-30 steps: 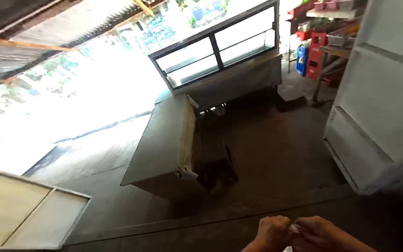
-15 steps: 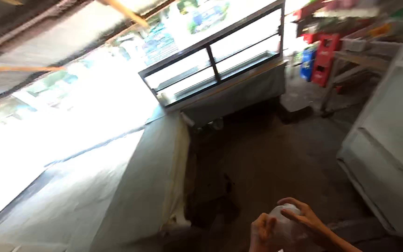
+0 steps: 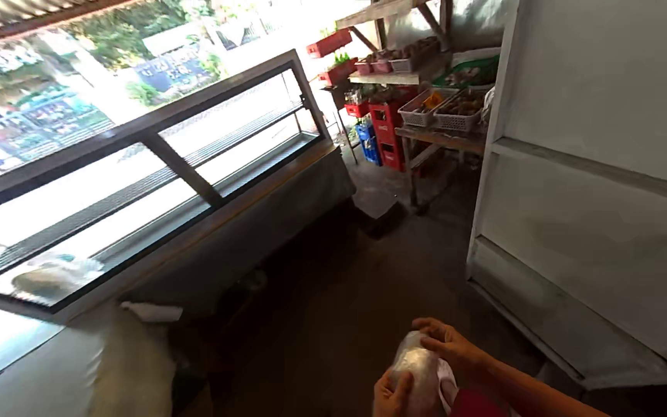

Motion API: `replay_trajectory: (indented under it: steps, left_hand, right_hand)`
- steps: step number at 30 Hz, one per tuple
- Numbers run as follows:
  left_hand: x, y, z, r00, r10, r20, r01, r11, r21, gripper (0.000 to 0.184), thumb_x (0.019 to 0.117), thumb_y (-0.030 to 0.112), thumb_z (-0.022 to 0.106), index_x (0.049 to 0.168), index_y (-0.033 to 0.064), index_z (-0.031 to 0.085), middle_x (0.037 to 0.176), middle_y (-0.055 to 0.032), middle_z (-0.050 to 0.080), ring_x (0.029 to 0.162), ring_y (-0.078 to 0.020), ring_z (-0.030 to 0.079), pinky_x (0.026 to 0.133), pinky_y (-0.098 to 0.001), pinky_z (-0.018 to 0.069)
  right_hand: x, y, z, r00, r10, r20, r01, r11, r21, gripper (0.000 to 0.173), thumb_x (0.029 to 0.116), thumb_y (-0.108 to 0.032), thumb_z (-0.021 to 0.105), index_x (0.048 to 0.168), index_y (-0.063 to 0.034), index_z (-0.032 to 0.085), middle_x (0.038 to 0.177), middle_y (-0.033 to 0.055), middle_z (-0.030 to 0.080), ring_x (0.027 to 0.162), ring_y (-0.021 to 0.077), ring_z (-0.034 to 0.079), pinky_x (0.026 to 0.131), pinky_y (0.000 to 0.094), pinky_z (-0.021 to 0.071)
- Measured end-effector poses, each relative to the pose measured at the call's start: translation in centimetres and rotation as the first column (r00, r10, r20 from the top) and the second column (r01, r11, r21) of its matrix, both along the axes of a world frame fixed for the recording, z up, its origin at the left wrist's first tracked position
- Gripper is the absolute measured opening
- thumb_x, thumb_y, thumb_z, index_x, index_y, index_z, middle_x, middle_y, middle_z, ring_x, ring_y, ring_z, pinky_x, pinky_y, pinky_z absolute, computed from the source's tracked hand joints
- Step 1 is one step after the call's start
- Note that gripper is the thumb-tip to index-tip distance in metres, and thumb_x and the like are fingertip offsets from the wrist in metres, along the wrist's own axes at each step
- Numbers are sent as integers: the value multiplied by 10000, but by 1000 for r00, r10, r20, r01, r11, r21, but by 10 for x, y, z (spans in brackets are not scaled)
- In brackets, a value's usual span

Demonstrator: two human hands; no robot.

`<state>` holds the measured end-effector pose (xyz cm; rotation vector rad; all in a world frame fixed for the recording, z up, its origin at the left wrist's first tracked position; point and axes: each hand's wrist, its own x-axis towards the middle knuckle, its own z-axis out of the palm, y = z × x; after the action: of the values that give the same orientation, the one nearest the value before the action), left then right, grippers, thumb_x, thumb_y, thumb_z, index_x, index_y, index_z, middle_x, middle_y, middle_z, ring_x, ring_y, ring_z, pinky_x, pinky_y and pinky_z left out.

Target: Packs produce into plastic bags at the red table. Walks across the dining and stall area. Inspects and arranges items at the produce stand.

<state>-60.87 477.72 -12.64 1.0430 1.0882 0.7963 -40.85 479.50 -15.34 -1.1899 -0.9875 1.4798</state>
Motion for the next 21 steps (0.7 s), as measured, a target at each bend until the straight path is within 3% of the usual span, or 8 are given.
replay_trajectory:
  steps: [2,4,5,8,11,14,16,21]
  left_hand:
    - [20,71,-30,980,-11,-199,24,998,66,166,999,52,580,1080,-81,635,833,-79,695,752,-87,680,774,-303,588]
    - [51,143,-40,952,-87,-294,122,987,105,218,998,78,600,1105,-110,625,878,-135,682,792,-125,661,808,-340,564]
    - [63,175,-38,936,-137,-325,184,976,120,225,994,82,610,1107,-112,630,884,-145,684,797,-130,660,813,-343,560]
    - [100,246,-24,917,-279,-287,328,934,142,200,964,45,628,1102,-100,641,875,-101,704,793,-78,675,814,-294,572]
    - [130,321,-16,920,-345,-186,373,917,142,222,941,1,606,1135,-104,625,918,-73,706,833,-31,673,838,-251,568]
    - [155,404,-24,890,-427,-157,445,890,103,329,926,5,601,1233,-111,593,1028,-101,701,912,-40,670,891,-250,557]
    - [171,458,-35,830,-521,-201,546,831,103,343,922,51,635,1224,-103,584,1033,-129,681,915,-89,663,885,-291,556]
    - [225,590,-22,629,-694,-351,777,568,270,346,941,146,679,1177,-102,628,955,-186,710,863,-196,702,845,-389,571]
  right_hand:
    - [43,57,-17,954,-28,298,-19,988,153,661,943,-310,663,1481,25,474,1481,216,503,1312,291,538,1069,437,470]
    - [75,118,-21,907,-82,414,-47,955,292,588,951,-306,661,1412,43,552,1520,269,456,1393,361,477,1103,476,445]
    - [80,147,-22,910,-72,408,-63,949,309,575,950,-308,660,1398,42,568,1500,273,475,1369,357,501,1082,463,462]
    - [88,215,-11,955,168,243,-206,968,144,554,990,-284,596,1435,37,525,1407,262,555,1265,319,578,1080,467,461]
    - [109,286,-10,953,301,35,-301,954,-5,467,1048,-268,487,1410,26,525,1227,177,643,1074,174,628,978,378,496]
    - [138,350,-22,973,230,-12,-230,973,-29,358,1026,-188,527,1301,36,573,1091,129,663,947,138,644,898,362,534]
    - [156,387,-33,993,114,4,-114,992,-47,337,999,-187,577,1247,39,603,1053,118,674,912,139,653,870,364,547]
    - [204,474,-19,993,-110,-39,105,987,-120,358,996,-218,569,1270,13,558,996,56,672,874,109,660,831,336,563]
